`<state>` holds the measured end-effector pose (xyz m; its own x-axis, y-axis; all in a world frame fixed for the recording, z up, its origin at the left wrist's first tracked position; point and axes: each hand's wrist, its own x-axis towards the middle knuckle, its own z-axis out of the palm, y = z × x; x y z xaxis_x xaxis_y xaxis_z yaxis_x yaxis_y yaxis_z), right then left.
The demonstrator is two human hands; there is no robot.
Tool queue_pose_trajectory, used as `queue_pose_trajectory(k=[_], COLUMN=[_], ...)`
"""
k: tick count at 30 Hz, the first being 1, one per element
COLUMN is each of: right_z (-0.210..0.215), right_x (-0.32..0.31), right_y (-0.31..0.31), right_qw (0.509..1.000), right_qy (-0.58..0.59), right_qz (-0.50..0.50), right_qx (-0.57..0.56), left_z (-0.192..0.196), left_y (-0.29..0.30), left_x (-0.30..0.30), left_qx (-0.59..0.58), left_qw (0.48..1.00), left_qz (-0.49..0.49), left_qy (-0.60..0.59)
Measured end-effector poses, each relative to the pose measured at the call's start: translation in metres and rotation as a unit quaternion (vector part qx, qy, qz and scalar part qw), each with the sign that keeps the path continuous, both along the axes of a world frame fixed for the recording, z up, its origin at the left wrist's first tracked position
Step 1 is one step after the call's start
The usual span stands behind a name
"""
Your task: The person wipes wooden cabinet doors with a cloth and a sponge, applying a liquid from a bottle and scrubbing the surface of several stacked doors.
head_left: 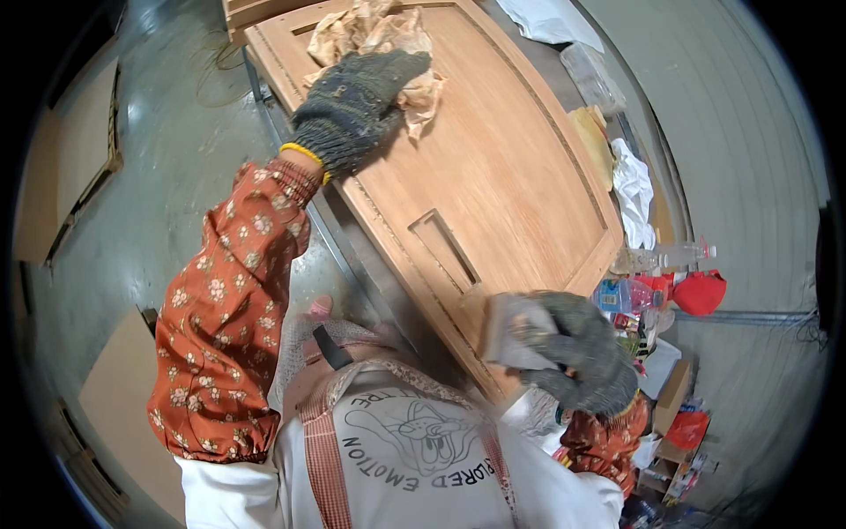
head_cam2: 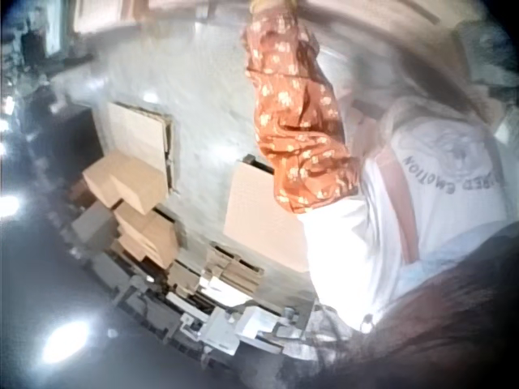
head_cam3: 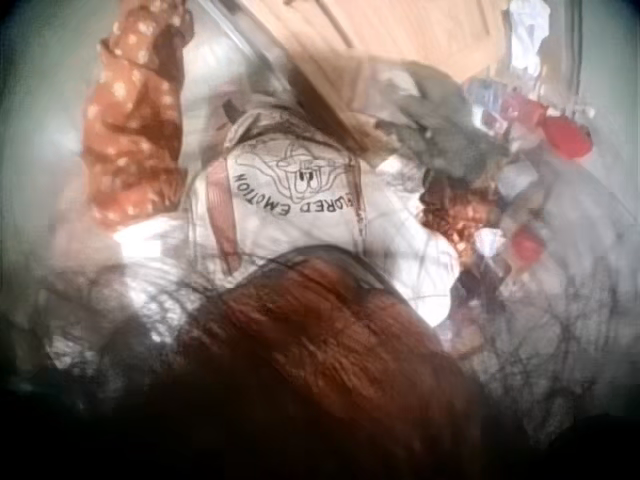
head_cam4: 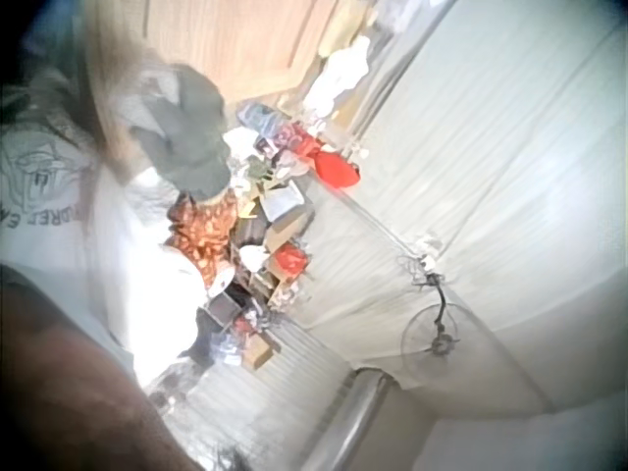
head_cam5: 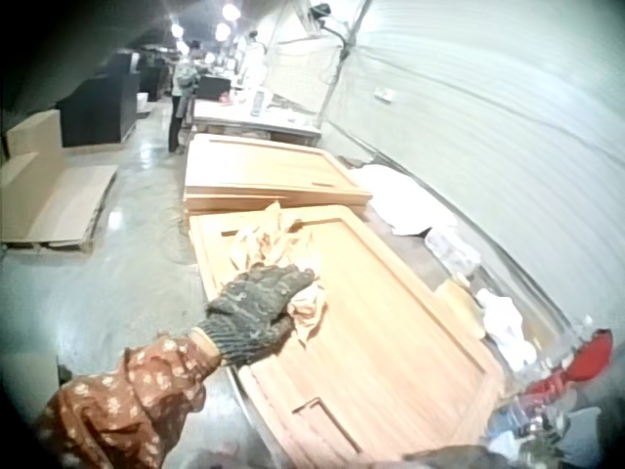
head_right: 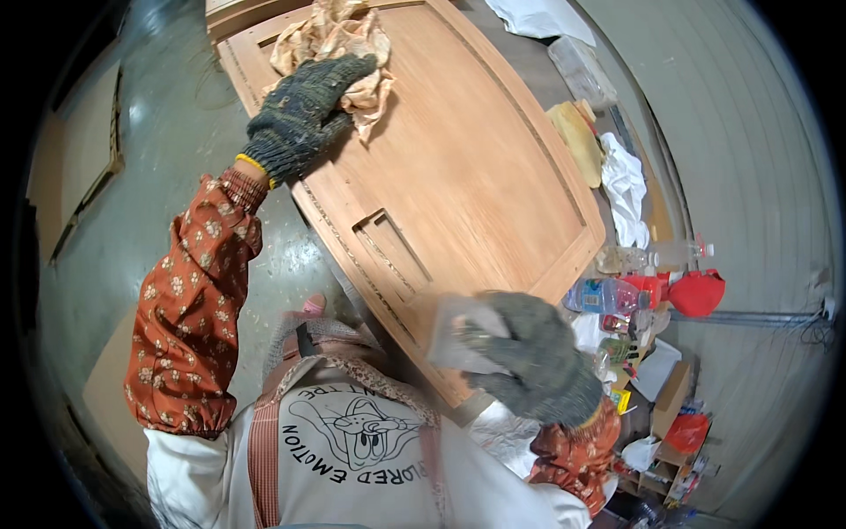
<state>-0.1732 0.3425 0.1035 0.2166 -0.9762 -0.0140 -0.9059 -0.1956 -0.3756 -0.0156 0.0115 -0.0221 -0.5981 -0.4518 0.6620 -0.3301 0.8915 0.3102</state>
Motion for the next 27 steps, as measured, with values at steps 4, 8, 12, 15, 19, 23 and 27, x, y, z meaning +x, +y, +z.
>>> queue_pose_trajectory(k=[4,8,12,15,19,23,27], right_z=[-0.012,-0.074,-0.120,-0.183,-0.150,-0.123,-0.105], right_x=[0.004,0.025,0.054,0.054,0.053,0.043,0.026], right_y=[0.075,0.140,0.170,0.178,0.163,0.198,0.225], right_qw=[0.947,0.785,0.665,0.787,0.787,0.763,0.704], right_qy=[-0.039,-0.143,-0.199,0.057,0.120,0.130,0.153], right_qz=[-0.296,-0.551,-0.693,-0.585,-0.584,-0.606,-0.665], right_qx=[-0.119,-0.246,-0.192,-0.189,-0.158,-0.181,-0.196], left_z=[0.011,0.025,0.022,0.019,0.029,0.008,0.017], left_y=[0.000,0.002,0.006,0.004,0.009,0.005,0.019], left_x=[-0.004,0.004,0.005,-0.002,0.004,0.012,-0.009], left_qx=[0.016,0.045,-0.003,-0.036,0.120,0.080,0.121], left_qw=[0.999,0.996,0.995,0.995,0.989,0.994,0.984], left_qz=[-0.017,0.002,-0.012,-0.028,-0.067,-0.059,-0.101], left_qy=[-0.037,-0.079,-0.102,-0.084,-0.054,-0.042,-0.082])
